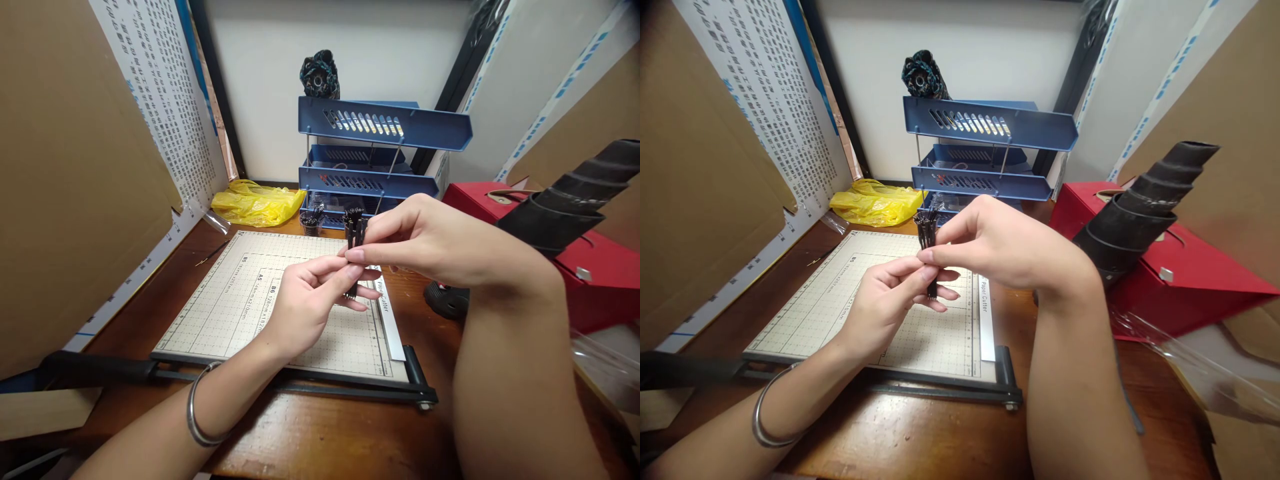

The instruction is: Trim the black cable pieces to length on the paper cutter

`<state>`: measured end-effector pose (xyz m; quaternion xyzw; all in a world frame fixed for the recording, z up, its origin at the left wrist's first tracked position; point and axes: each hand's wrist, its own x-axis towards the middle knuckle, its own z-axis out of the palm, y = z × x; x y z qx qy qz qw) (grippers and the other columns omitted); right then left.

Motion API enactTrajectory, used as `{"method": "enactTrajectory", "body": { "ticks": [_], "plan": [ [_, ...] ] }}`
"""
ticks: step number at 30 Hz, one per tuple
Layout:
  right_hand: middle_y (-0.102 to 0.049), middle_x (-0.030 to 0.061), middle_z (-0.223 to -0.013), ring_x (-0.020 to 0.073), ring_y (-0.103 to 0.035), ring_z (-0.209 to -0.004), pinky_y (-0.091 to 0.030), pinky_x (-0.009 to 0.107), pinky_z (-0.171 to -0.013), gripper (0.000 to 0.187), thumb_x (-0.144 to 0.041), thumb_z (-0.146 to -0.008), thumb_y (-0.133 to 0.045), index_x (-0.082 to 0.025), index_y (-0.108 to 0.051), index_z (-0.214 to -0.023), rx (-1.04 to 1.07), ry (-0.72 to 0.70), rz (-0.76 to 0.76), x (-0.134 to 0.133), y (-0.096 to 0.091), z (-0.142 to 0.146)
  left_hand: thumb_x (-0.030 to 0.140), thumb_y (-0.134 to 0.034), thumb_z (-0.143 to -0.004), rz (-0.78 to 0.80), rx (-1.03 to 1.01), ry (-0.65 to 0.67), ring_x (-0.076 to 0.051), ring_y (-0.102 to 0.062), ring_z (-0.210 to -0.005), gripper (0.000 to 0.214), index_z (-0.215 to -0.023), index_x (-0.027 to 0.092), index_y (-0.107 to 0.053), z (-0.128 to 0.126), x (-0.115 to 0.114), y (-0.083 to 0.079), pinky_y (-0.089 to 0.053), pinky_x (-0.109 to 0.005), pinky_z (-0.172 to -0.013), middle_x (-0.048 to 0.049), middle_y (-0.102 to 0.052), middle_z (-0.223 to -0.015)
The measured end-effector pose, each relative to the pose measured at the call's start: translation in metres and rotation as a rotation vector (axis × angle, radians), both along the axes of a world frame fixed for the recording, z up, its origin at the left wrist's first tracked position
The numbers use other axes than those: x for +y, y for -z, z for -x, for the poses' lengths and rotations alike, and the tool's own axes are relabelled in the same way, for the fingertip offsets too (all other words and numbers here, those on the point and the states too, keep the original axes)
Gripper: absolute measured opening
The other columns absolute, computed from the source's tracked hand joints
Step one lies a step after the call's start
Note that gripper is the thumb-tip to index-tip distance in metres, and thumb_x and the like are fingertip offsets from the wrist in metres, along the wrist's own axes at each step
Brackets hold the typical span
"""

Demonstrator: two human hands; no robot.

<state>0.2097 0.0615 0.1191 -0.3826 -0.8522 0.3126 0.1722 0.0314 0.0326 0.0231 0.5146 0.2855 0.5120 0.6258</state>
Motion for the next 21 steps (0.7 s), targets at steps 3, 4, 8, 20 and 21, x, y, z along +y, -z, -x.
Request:
{"method": "enactTrajectory", "body": {
  "ticks": [3, 4, 8, 20, 21],
  "plan": [
    [-0.045, -0.0041, -0.056, 0.0066, -0.032, -0.054, -0.023, 0.027, -0.053, 0.039, -0.037, -0.091, -0.063, -0.016, -0.058, -0.058, 0.005, -0.006, 0.001, 0.0000, 0.0002, 0.0006, 0.036, -0.075, -0.089, -0.010, 0.007, -0.001, -0.019, -0.078, -0.077, 0.024, -0.099, 0.014, -0.078, 0.0000, -0.0003, -0.0001, -0.063, -0.023, -0.064, -0.0084, -0.080, -0.095],
    [-0.046, -0.0041, -0.056, 0.0066, -0.033, -0.054, -0.023, 0.027, -0.053, 0.038, -0.035, -0.090, -0.063, -0.016, -0.058, -0.058, 0.007, -0.005, 0.001, -0.0001, 0.0001, 0.0009, 0.036, -0.075, -0.090, -0.016, 0.009, 0.000, -0.019, -0.078, -0.076, 0.024, -0.099, 0.014, -0.078, -0.0001, -0.0003, -0.0002, -0.063, -0.023, -0.063, -0.0084, -0.080, -0.095],
    [-0.048, -0.0038, -0.057, 0.0067, -0.035, -0.055, -0.023, 0.027, -0.053, 0.036, -0.033, -0.090, -0.063, -0.016, -0.058, -0.058, 0.004, 0.003, -0.001, -0.0005, -0.0006, 0.0016, 0.034, -0.074, -0.091, -0.033, -0.001, 0.009, -0.018, -0.078, -0.075, 0.022, -0.098, 0.014, -0.079, -0.0007, -0.0004, -0.0005, -0.063, -0.022, -0.063, -0.0078, -0.080, -0.094],
    [-0.045, -0.0034, -0.055, 0.0074, -0.032, -0.053, -0.023, 0.028, -0.053, 0.042, -0.042, -0.091, -0.062, -0.017, -0.061, -0.058, -0.024, 0.015, 0.000, 0.0002, -0.0006, 0.0014, 0.033, -0.074, -0.091, -0.026, 0.014, 0.003, -0.018, -0.078, -0.075, 0.021, -0.098, 0.014, -0.078, 0.0002, -0.0010, -0.0010, -0.064, -0.023, -0.065, -0.0081, -0.080, -0.095],
    [-0.045, -0.0032, -0.055, 0.0075, -0.032, -0.053, -0.023, 0.028, -0.053, 0.042, -0.042, -0.091, -0.062, -0.017, -0.061, -0.058, -0.025, 0.016, 0.002, 0.0001, -0.0007, 0.0015, 0.033, -0.074, -0.091, -0.025, 0.015, 0.000, -0.018, -0.078, -0.075, 0.022, -0.098, 0.014, -0.078, 0.0001, -0.0010, -0.0011, -0.064, -0.024, -0.065, -0.0083, -0.080, -0.095]
  ]
}}
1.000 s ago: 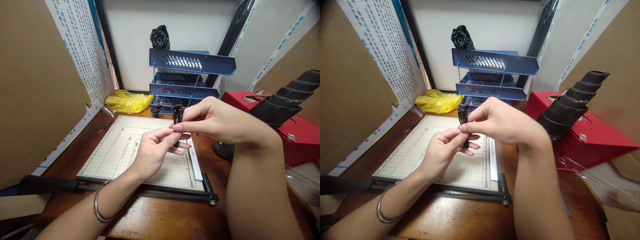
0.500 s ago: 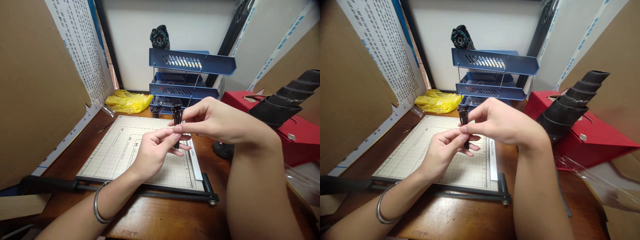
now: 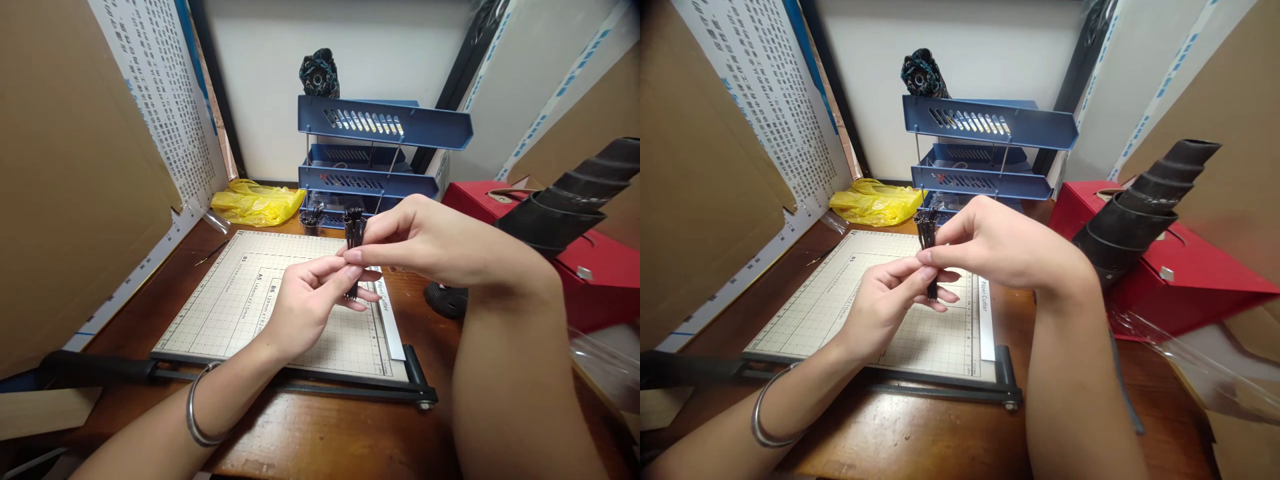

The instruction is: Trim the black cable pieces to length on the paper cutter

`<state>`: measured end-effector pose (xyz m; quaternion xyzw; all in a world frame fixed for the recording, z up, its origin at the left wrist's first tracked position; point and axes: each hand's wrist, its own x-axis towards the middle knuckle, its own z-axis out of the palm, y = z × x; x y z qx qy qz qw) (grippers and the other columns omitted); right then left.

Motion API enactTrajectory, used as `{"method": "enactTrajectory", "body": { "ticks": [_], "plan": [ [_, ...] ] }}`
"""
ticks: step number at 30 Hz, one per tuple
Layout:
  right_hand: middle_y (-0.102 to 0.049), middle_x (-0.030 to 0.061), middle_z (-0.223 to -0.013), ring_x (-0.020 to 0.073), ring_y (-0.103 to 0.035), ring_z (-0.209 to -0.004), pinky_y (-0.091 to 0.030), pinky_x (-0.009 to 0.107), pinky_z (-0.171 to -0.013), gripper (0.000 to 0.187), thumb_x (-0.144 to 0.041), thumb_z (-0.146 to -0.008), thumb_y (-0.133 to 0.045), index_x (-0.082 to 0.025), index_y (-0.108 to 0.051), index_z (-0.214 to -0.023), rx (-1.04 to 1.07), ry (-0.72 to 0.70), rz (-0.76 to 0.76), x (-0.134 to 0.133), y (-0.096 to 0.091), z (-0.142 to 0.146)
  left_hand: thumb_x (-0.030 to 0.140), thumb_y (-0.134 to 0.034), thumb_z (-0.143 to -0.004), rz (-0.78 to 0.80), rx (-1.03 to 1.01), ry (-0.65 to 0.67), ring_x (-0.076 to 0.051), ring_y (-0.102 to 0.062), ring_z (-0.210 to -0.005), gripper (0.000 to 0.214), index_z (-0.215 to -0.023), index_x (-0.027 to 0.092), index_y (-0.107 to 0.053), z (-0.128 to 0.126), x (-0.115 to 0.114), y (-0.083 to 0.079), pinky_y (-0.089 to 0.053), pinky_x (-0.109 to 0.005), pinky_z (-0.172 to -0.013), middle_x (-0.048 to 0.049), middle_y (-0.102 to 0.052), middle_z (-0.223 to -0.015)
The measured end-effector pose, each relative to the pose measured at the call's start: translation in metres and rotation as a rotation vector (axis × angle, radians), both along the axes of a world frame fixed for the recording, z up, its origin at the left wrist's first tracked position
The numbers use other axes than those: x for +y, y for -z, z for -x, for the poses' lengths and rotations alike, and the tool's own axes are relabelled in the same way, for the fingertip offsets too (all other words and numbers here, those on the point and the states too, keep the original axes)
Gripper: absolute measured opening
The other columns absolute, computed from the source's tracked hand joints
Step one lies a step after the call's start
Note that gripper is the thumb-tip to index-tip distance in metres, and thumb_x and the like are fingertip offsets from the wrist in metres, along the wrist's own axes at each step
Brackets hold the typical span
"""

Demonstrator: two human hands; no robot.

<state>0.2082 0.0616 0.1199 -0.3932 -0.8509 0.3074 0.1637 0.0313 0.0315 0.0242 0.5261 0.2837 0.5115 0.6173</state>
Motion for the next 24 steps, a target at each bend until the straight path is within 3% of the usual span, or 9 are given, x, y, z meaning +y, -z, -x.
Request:
{"method": "enactTrajectory", "body": {
  "ticks": [12, 18, 24],
  "plan": [
    [-0.047, -0.0031, -0.056, 0.0076, -0.035, -0.055, -0.026, 0.027, -0.053, 0.040, -0.047, -0.090, -0.064, -0.016, -0.067, -0.064, 0.018, 0.010, 0.010, 0.000, 0.001, -0.001, 0.036, -0.072, -0.092, -0.017, -0.018, -0.018, -0.017, -0.078, -0.073, 0.022, -0.097, 0.015, -0.079, -0.001, -0.002, 0.000, -0.063, -0.023, -0.063, -0.0073, -0.080, -0.095],
    [-0.060, 0.0014, -0.067, 0.0108, -0.044, -0.061, -0.032, 0.027, -0.055, 0.038, -0.050, -0.090, -0.065, -0.016, -0.073, -0.074, 0.007, 0.037, 0.029, -0.001, -0.001, -0.006, 0.036, -0.070, -0.094, -0.031, 0.008, 0.009, -0.017, -0.078, -0.072, 0.024, -0.097, 0.014, -0.078, 0.001, -0.002, 0.002, -0.063, -0.024, -0.067, -0.0083, -0.081, -0.096],
    [-0.061, 0.0026, -0.068, 0.0124, -0.046, -0.063, -0.031, 0.028, -0.055, 0.039, -0.052, -0.089, -0.066, -0.017, -0.076, -0.077, -0.041, 0.093, 0.008, 0.000, 0.000, -0.013, 0.030, -0.071, -0.094, -0.031, 0.001, 0.059, -0.013, -0.076, -0.067, 0.018, -0.093, 0.014, -0.077, 0.001, -0.004, 0.001, -0.061, -0.020, -0.067, -0.0066, -0.081, -0.090]
  ]
}}
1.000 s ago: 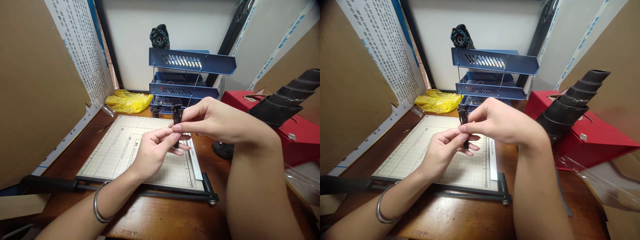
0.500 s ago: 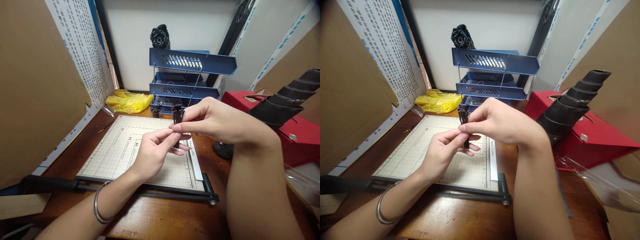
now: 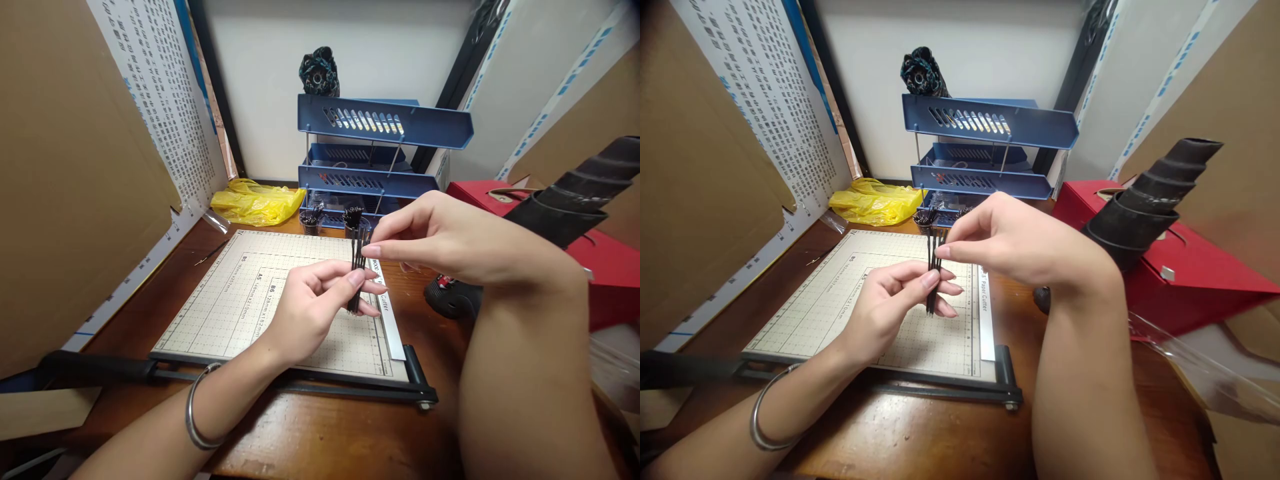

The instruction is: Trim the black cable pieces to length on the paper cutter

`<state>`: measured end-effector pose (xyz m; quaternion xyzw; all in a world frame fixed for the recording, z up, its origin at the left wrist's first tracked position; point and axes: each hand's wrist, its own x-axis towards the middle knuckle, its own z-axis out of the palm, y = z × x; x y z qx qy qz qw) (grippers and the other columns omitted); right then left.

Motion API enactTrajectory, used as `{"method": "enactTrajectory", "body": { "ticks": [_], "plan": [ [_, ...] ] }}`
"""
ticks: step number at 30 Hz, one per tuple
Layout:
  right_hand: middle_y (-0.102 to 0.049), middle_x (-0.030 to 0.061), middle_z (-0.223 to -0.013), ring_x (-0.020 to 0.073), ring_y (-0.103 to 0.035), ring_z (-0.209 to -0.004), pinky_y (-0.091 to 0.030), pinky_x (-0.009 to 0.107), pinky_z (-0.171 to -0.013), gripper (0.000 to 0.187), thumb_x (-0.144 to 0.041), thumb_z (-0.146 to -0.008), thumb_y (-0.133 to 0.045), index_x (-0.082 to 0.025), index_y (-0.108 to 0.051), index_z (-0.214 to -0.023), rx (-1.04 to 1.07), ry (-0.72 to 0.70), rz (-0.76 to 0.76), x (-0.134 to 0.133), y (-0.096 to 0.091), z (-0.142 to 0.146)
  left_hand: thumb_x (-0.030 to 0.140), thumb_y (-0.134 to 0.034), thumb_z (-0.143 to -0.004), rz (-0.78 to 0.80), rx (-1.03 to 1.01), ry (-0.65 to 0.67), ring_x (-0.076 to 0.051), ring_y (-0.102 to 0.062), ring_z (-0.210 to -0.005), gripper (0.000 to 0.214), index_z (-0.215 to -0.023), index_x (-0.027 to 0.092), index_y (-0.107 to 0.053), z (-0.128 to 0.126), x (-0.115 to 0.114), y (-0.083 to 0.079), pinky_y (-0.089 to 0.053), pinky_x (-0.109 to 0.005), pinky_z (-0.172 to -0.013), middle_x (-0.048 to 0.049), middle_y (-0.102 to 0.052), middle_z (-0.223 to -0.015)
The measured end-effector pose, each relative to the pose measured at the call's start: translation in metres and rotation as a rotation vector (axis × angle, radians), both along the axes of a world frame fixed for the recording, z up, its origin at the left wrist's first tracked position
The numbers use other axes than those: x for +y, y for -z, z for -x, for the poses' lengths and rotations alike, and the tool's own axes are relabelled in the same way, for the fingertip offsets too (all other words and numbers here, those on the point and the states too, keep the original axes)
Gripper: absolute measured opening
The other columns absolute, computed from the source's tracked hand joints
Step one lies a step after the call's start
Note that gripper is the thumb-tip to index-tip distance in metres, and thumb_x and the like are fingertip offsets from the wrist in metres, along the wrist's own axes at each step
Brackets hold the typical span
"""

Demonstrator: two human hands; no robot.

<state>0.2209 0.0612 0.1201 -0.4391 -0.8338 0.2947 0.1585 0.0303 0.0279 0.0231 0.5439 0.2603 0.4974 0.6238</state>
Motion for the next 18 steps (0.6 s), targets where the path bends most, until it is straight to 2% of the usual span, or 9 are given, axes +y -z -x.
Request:
{"method": "enactTrajectory", "body": {
  "ticks": [5, 10, 18],
  "plan": [
    [-0.059, 0.0013, -0.067, 0.0113, -0.043, -0.062, -0.031, 0.028, -0.054, 0.037, -0.053, -0.087, -0.068, -0.018, -0.074, -0.077, 0.020, -0.007, 0.026, -0.0012, -0.0002, 0.0016, 0.029, -0.070, -0.094, -0.037, 0.016, -0.019, -0.012, -0.075, -0.065, 0.017, -0.094, 0.014, -0.077, 0.0001, -0.0025, 0.0009, -0.061, -0.021, -0.069, -0.0063, -0.082, -0.090],
    [-0.056, -0.0007, -0.068, 0.0100, -0.041, -0.060, -0.031, 0.026, -0.051, 0.031, -0.051, -0.085, -0.072, -0.019, -0.071, -0.087, 0.072, 0.060, 0.035, -0.0005, 0.0026, 0.0005, 0.030, -0.071, -0.094, -0.027, -0.003, -0.037, -0.011, -0.074, -0.062, 0.016, -0.093, 0.015, -0.077, -0.0001, -0.0009, 0.0014, -0.060, -0.019, -0.066, -0.0038, -0.081, -0.088],
    [-0.054, -0.0018, -0.069, 0.0085, -0.041, -0.059, -0.031, 0.024, -0.050, 0.030, -0.050, -0.086, -0.072, -0.019, -0.069, -0.088, 0.107, 0.065, 0.080, -0.0010, 0.0034, -0.0004, 0.028, -0.072, -0.093, -0.019, -0.031, -0.016, -0.009, -0.073, -0.061, 0.015, -0.093, 0.014, -0.077, -0.0005, 0.0001, 0.0020, -0.059, -0.016, -0.065, -0.0037, -0.081, -0.087]
  ]
}}
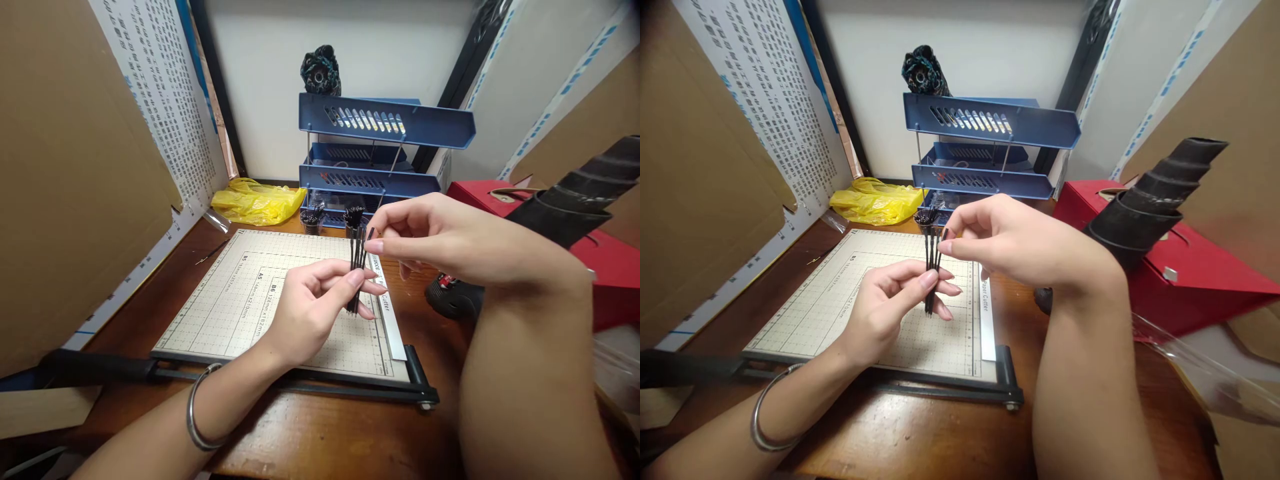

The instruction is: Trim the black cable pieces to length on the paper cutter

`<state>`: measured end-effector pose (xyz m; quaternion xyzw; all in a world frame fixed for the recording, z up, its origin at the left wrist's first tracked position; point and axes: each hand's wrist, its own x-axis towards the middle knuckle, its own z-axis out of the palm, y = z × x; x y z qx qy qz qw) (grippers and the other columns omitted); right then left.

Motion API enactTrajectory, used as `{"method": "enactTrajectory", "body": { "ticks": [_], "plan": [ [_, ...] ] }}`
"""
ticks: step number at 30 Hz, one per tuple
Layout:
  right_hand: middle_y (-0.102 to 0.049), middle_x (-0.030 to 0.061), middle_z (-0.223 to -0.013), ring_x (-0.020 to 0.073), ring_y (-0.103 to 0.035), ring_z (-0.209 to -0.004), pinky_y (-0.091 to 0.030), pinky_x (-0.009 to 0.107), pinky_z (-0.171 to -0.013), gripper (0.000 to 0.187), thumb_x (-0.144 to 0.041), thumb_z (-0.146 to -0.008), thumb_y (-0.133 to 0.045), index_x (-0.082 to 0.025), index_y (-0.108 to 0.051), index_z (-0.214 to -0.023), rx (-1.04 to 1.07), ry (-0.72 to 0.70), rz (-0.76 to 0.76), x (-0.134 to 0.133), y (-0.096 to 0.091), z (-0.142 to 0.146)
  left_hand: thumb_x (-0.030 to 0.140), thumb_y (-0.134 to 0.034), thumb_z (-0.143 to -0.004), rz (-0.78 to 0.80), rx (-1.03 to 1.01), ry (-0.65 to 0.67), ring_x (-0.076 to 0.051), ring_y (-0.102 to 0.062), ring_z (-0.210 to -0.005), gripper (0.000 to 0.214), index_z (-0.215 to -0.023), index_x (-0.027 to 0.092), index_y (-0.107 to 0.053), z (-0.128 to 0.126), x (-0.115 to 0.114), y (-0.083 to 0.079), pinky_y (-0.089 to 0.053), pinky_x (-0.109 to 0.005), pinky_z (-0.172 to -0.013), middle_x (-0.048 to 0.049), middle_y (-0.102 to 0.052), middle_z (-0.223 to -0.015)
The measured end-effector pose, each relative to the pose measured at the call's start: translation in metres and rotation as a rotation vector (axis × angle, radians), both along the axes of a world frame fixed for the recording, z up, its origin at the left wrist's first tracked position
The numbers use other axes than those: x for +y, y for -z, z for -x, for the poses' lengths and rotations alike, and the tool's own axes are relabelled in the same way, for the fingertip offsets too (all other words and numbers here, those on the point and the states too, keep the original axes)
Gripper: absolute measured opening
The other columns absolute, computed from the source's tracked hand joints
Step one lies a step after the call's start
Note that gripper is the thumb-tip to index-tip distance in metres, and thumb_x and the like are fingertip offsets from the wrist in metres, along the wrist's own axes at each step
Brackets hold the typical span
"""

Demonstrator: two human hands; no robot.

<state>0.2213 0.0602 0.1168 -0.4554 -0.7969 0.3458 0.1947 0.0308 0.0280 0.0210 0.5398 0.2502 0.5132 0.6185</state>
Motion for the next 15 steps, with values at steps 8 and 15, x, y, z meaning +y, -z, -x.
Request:
{"method": "enactTrajectory", "body": {
  "ticks": [8, 15],
  "plan": [
    [-0.066, 0.0001, -0.073, 0.0100, -0.056, -0.060, -0.041, 0.022, -0.053, 0.028, -0.046, -0.087, -0.071, -0.018, -0.068, -0.088, 0.045, -0.053, 0.138, -0.004, -0.003, 0.004, 0.026, -0.070, -0.095, -0.025, 0.017, -0.005, -0.008, -0.073, -0.061, 0.014, -0.093, 0.014, -0.077, 0.000, -0.001, 0.000, -0.059, -0.015, -0.066, -0.0038, -0.081, -0.088],
    [-0.064, -0.0007, -0.068, 0.0095, -0.055, -0.060, -0.043, 0.021, -0.053, 0.023, -0.038, -0.086, -0.071, -0.018, -0.062, -0.078, 0.083, -0.082, 0.170, -0.004, -0.002, 0.011, 0.022, -0.072, -0.093, -0.002, 0.000, -0.004, -0.008, -0.073, -0.060, 0.010, -0.092, 0.013, -0.076, -0.002, -0.002, -0.001, -0.060, -0.014, -0.064, -0.0037, -0.082, -0.088]
  ]
}}
